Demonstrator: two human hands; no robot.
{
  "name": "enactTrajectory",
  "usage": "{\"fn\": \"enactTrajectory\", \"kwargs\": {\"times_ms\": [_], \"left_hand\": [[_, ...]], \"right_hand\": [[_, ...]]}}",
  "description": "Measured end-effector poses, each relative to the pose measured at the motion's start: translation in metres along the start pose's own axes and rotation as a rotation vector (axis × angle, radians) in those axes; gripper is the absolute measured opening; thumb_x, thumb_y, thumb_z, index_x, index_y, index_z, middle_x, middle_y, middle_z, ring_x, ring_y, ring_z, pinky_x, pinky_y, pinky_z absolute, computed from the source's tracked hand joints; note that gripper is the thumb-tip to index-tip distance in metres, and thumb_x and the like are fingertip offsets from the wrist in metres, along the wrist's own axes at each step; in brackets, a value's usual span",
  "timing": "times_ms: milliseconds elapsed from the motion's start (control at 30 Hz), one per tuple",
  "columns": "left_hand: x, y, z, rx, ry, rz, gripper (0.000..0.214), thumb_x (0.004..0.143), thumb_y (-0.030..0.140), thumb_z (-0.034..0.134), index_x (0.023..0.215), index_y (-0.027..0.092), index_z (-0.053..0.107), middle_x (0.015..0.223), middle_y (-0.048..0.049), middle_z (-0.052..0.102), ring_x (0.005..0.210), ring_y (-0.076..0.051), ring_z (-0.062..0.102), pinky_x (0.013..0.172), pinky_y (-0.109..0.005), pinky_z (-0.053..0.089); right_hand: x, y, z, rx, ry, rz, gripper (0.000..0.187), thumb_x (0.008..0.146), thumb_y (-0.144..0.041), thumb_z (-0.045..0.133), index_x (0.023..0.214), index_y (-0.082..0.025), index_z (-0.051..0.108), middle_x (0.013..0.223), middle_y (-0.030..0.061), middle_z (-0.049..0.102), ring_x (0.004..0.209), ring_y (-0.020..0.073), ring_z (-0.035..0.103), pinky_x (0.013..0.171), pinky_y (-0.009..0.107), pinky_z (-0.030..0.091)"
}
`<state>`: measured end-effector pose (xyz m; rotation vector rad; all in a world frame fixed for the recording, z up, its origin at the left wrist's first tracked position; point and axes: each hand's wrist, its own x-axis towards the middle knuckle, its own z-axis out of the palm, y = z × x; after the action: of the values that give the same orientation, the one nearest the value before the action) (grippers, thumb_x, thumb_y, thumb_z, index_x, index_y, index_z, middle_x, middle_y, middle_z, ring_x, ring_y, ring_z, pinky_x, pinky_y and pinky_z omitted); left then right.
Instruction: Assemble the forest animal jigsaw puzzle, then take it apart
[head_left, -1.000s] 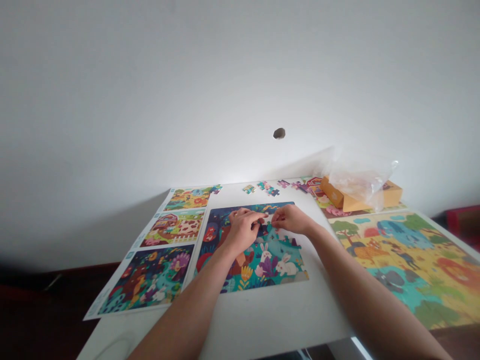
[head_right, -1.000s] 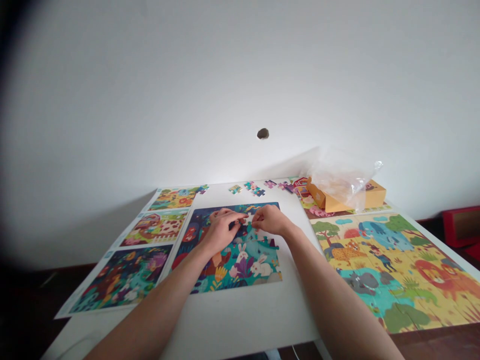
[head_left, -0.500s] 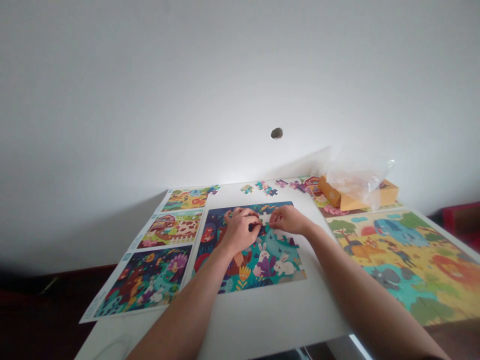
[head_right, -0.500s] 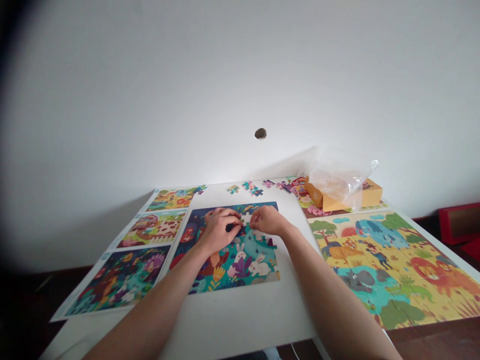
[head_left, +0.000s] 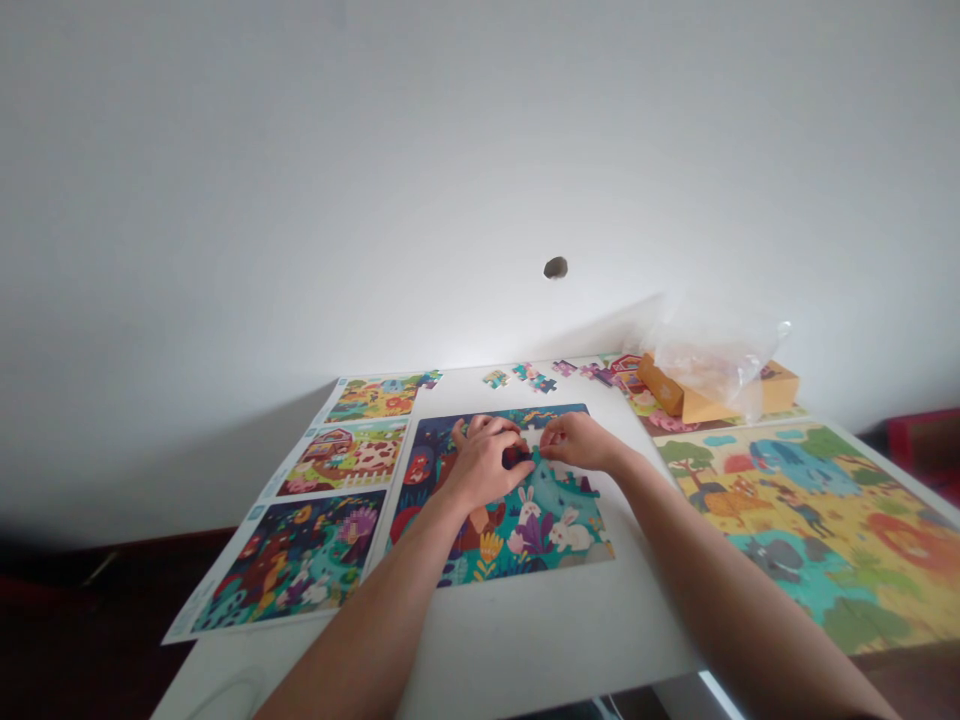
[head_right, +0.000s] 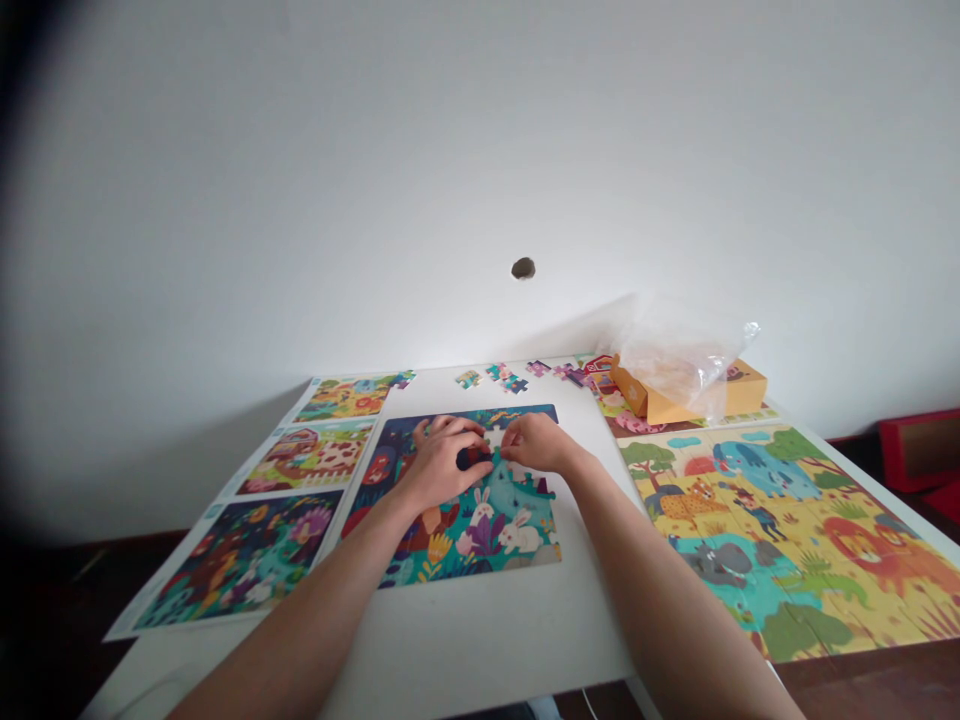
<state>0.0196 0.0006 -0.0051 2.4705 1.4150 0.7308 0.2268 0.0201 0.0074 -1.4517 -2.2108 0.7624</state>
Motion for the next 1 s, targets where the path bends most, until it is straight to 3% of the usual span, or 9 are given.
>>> {"fn": "enactTrajectory", "kwargs": {"times_ms": [733,900,1000], "left_hand": [[0.0007,-0.0036,0.0008,0.026,-0.094,0.003,0.039,0.063,0.051,0.081,0.091,0.028,0.067,0.127,-0.0030,0.057,0.125,-0.033,0.040,0.112,-0.066,0.009],[0.0006,-0.0038,0.0014,0.012,-0.096,-0.002,0.038,0.063,0.051,0.081,0.090,0.028,0.067,0.127,-0.0023,0.056,0.126,-0.033,0.041,0.112,-0.066,0.009],[0.0006,-0.0037,0.0011,0.009,-0.095,-0.004,0.038,0.062,0.050,0.081,0.091,0.029,0.067,0.127,-0.0020,0.057,0.125,-0.033,0.041,0.113,-0.066,0.008]], "right_hand": [[-0.0007,0.0007,-0.0001,-0.098,0.001,-0.076,0.011,0.070,-0.026,0.073,0.077,-0.018,0.074,0.078,0.0031,0.067,0.071,0.0153,0.059,0.067,0.024,0.042],[-0.0036,-0.0027,-0.0049,-0.015,0.174,-0.215,0.021,0.074,-0.014,0.062,0.091,-0.016,0.075,0.075,0.0015,0.063,0.067,0.0122,0.054,0.068,0.023,0.040],[-0.0041,-0.0030,-0.0037,0.017,0.110,-0.242,0.032,0.071,-0.007,0.053,0.088,-0.018,0.078,0.064,-0.0014,0.060,0.058,0.0101,0.049,0.061,0.021,0.037]]}}
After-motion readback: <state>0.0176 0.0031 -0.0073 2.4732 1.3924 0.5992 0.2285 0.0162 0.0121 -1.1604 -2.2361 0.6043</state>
